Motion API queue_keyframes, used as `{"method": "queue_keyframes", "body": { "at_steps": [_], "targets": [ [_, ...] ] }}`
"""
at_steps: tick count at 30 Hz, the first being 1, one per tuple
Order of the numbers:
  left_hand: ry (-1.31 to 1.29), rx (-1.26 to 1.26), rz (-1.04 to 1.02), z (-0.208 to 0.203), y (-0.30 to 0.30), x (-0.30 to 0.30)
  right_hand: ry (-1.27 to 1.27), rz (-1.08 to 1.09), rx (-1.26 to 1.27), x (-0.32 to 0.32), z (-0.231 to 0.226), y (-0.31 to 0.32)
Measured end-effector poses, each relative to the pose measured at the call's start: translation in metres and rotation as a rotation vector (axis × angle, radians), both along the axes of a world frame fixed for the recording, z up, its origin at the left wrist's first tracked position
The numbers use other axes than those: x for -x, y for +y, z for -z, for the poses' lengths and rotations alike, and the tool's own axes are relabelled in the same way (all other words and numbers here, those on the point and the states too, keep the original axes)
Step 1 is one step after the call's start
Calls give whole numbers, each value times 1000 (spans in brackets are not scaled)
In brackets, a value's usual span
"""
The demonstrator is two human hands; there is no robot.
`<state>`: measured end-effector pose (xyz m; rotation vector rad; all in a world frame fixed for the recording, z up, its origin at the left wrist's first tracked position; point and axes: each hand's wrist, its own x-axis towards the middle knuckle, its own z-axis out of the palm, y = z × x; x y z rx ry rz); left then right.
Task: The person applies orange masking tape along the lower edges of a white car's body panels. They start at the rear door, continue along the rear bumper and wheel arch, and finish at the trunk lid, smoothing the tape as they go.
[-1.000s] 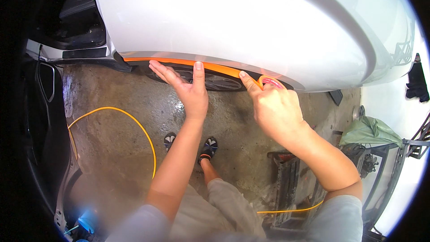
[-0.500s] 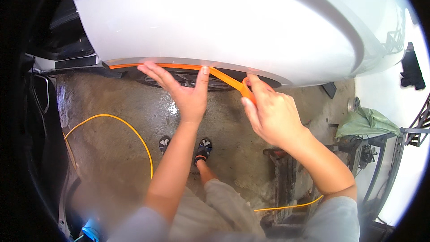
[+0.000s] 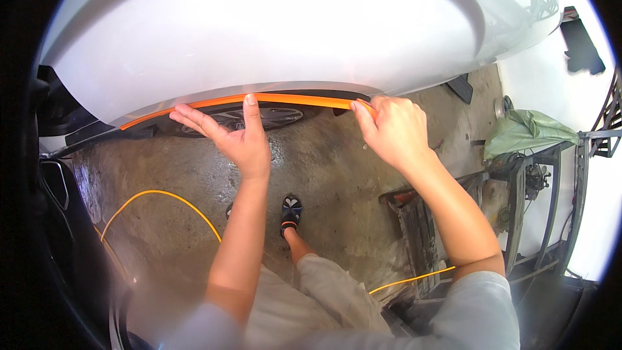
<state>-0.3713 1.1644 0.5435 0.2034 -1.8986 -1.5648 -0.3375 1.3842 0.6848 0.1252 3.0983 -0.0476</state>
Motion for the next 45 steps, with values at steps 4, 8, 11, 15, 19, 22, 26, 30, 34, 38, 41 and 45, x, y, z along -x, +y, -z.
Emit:
{"method": "queue_keyframes", "body": {
  "at_steps": [4,8,11,15,19,22,26,30,34,38,41,45],
  "targets": [
    [8,-47,8,-1,16,-1,-50,127,58,16,11,-4],
    [-21,-37,10,-4,27,-3,-82,189,109,21,22,-8],
    [-54,-6,7,-6,35,-6,-57,207,140,22,28,-9],
    [-59,-2,14,-8,45,-7,-46,226,170,24,30,-9],
    [-40,-35,-4,-6,47,-4,-69,220,179,20,21,-4],
    [-39,-43,-14,-4,47,-5,-102,235,225,16,13,0],
    [17,-45,-14,1,43,-4,-107,209,235,19,10,4],
    [18,-81,-56,6,31,-3,-123,174,249,18,5,8],
    [51,-61,-94,7,30,0,-152,159,269,12,3,16],
    [66,-44,-108,6,38,3,-98,149,331,20,17,19],
    [87,-51,-109,7,44,7,-104,168,368,29,27,21],
    [103,-70,-106,10,48,9,-115,169,380,35,33,22]
  ]
}}
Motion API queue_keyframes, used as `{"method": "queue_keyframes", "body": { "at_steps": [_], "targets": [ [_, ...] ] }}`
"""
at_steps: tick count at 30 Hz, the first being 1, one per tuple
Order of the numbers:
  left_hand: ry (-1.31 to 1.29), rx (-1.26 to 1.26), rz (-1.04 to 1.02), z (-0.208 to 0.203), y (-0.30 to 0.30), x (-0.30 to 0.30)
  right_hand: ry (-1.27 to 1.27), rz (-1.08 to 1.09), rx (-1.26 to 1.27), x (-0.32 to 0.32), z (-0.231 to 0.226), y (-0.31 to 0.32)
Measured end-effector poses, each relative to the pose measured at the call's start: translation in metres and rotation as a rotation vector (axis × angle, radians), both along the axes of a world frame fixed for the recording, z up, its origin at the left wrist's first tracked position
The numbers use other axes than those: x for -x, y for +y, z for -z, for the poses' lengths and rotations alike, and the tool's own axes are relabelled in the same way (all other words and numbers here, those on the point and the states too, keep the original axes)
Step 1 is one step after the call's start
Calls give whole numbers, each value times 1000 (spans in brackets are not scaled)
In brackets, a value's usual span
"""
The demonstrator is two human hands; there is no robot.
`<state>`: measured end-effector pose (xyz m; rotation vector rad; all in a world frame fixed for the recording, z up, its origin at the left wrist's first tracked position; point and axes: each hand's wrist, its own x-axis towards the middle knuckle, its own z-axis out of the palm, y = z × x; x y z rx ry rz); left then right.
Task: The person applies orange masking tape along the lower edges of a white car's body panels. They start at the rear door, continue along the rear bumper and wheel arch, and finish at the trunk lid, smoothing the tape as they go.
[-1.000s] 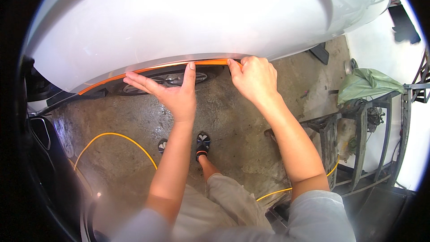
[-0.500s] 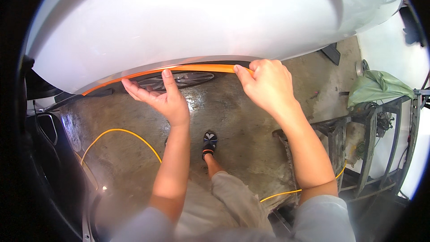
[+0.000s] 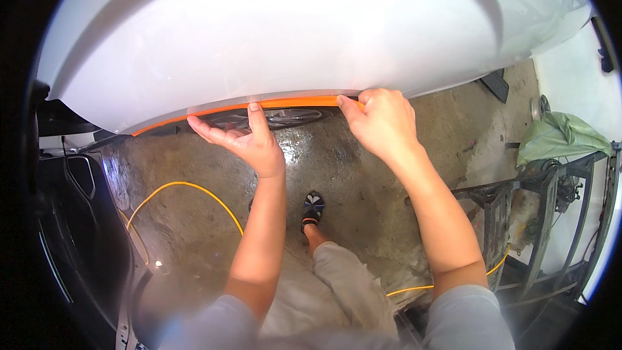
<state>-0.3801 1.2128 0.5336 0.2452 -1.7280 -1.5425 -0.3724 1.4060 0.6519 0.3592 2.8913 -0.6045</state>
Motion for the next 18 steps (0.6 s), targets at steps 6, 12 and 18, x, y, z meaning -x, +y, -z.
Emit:
{"method": "queue_keyframes", "body": {
  "at_steps": [6,12,18],
  "targets": [
    [-31,103,2,4,6,-3,39,3,5,-4,6,-2],
    [-35,176,9,8,8,-4,68,32,10,-7,12,-6],
    [-67,206,13,7,12,-9,105,64,17,-11,13,-10]
  ]
}}
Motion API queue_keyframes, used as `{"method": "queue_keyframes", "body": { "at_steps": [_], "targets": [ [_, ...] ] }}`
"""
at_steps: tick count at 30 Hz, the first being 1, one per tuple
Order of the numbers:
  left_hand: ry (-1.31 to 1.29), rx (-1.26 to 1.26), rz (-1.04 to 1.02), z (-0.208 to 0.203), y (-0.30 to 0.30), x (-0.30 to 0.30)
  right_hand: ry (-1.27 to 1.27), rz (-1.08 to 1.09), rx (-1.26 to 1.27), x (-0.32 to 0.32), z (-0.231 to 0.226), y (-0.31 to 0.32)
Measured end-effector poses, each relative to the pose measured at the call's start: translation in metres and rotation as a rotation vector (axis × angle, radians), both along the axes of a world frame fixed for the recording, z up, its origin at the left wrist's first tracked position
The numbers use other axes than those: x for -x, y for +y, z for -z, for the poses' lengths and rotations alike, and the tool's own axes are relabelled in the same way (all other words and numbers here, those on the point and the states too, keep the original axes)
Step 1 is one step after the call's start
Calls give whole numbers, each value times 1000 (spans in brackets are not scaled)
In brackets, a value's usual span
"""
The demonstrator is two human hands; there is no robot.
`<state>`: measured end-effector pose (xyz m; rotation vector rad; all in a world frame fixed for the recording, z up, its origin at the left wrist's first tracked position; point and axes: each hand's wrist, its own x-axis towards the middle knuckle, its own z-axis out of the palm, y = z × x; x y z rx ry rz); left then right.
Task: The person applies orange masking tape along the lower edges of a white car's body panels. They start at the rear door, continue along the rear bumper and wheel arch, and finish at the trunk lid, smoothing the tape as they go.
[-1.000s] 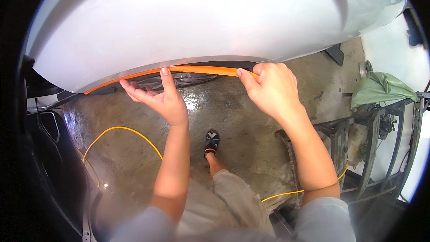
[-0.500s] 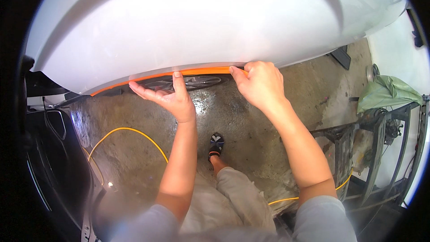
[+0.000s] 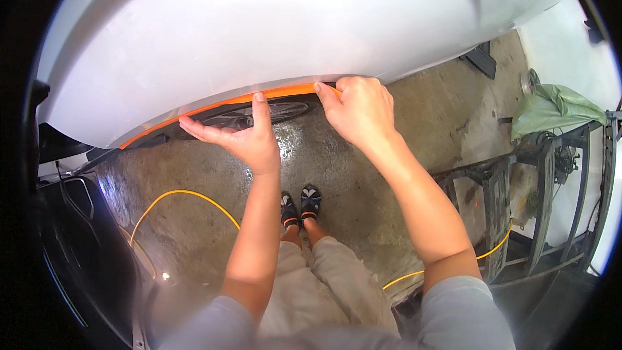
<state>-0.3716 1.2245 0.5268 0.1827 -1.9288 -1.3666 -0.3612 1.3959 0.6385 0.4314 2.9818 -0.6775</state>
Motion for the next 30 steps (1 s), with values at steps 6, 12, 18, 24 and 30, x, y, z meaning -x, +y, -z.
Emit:
{"method": "queue_keyframes", "body": {
  "at_steps": [6,12,18,24,30],
  "targets": [
    [-102,65,-12,-4,16,-5,51,31,-1,-3,10,-2],
    [-95,58,11,5,33,3,54,39,42,-11,21,4],
    [-180,159,2,5,33,0,338,-374,172,-48,33,65],
    [-201,110,3,3,40,-5,280,-284,-20,-43,53,105],
    [-126,92,-11,12,67,-6,4,6,90,-14,74,97]
  ]
}}
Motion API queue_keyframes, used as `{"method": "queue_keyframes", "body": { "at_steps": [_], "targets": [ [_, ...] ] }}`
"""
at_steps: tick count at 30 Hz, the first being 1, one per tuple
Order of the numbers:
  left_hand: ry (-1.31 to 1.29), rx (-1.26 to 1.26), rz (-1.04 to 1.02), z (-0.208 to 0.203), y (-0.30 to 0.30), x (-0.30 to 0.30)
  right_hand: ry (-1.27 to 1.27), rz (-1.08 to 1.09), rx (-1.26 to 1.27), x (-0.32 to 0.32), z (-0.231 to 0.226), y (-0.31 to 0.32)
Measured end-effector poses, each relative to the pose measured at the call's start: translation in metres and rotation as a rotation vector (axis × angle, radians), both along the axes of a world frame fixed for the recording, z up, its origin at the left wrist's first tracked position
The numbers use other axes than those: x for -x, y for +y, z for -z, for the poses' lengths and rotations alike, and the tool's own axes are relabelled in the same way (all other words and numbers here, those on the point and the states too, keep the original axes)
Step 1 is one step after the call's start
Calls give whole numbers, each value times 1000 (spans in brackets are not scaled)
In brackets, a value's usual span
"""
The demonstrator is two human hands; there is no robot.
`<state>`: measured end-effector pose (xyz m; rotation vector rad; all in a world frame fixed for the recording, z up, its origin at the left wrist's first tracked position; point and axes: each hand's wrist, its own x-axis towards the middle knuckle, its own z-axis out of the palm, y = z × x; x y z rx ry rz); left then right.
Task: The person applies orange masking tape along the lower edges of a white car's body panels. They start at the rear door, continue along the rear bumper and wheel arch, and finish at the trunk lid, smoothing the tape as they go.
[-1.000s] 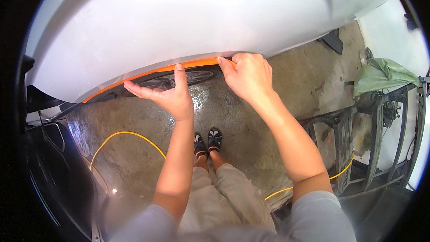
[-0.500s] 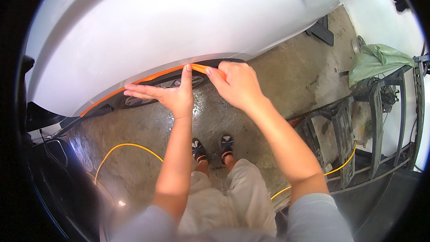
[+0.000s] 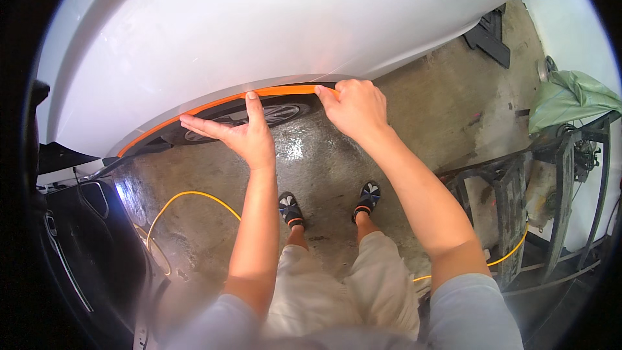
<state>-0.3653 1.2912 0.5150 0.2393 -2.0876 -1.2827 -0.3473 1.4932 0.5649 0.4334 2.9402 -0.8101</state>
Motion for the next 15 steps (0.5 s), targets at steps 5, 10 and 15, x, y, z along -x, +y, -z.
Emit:
{"method": "queue_keyframes", "body": {
  "at_steps": [5,10,15],
  "targets": [
    [1,27,-7,5,16,-1,-4,45,134,9,3,-4],
    [31,62,-5,15,23,0,-78,12,143,14,10,-1],
    [61,281,-76,24,28,3,113,-64,3,18,38,-2]
  ]
}}
